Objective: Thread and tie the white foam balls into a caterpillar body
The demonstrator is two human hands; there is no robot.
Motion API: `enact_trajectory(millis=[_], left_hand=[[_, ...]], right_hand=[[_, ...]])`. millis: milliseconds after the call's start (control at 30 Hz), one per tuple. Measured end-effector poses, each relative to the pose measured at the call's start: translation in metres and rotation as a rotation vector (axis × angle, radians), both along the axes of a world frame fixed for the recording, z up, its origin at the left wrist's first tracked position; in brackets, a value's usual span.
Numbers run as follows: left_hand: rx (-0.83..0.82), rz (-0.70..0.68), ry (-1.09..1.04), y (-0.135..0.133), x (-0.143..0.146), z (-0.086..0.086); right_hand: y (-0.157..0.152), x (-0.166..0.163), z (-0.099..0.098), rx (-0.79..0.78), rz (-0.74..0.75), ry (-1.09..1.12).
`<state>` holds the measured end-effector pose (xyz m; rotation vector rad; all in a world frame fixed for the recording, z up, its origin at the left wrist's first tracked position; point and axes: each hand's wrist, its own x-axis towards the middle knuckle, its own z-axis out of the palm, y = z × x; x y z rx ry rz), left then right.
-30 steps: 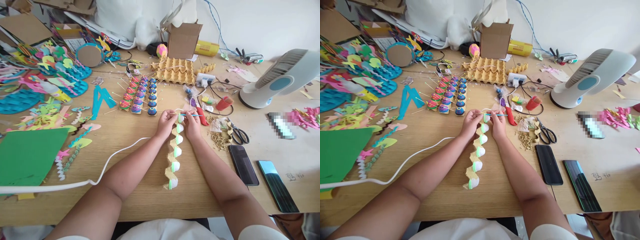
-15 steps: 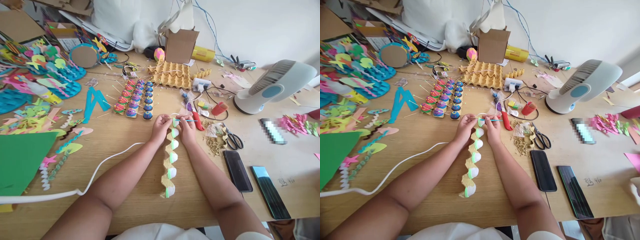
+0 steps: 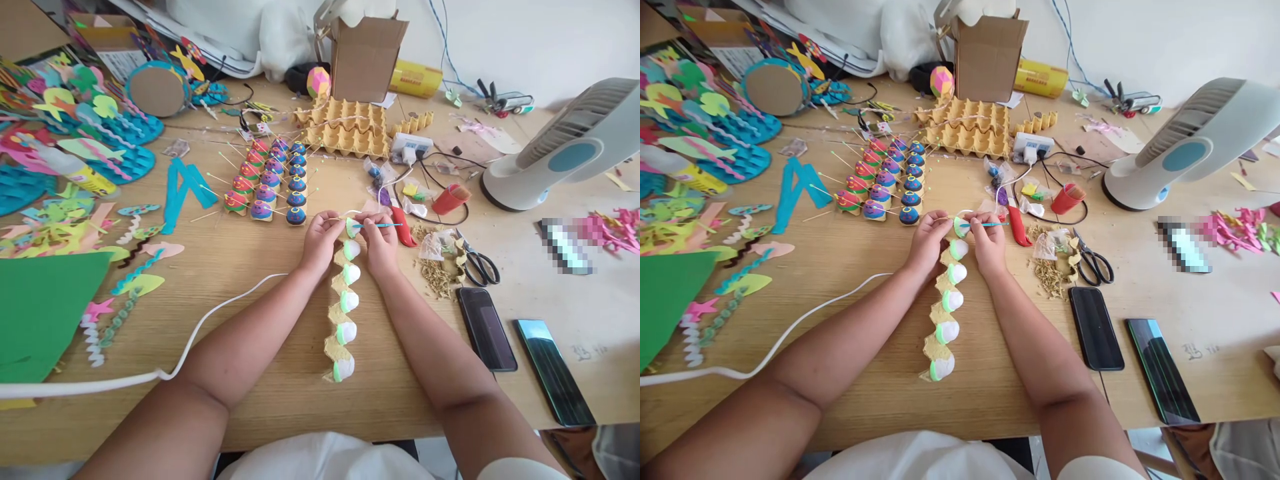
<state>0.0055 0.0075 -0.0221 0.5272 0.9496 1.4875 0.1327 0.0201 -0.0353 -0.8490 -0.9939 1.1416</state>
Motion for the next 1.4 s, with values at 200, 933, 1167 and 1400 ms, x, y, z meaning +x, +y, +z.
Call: enact_trajectory(millis=[200, 933, 1167, 1400], left_hand=[[0.015, -0.011, -0.023, 0.0001, 0.0003, -0.0045], [0.037, -0.006, -0.029, 0.0016, 0.0004, -0.0046], [0.035, -0.004, -0.046, 0.0010, 0.0005, -0.0023], [0.030, 0.000, -0.017, 0.0007, 0.0006, -0.0030]], right_hand=[[0.0005, 0.0003, -0.0011, -0.001, -0.007, -0.007], [0.0012, 0.0004, -0.0012, -0.003, -0.019, -0.065], [0.0006, -0.0005, -0.0007, -0.007, -0.029, -0.056], [0.0015, -0.0005, -0.0009, 0.007, -0.016, -0.078]])
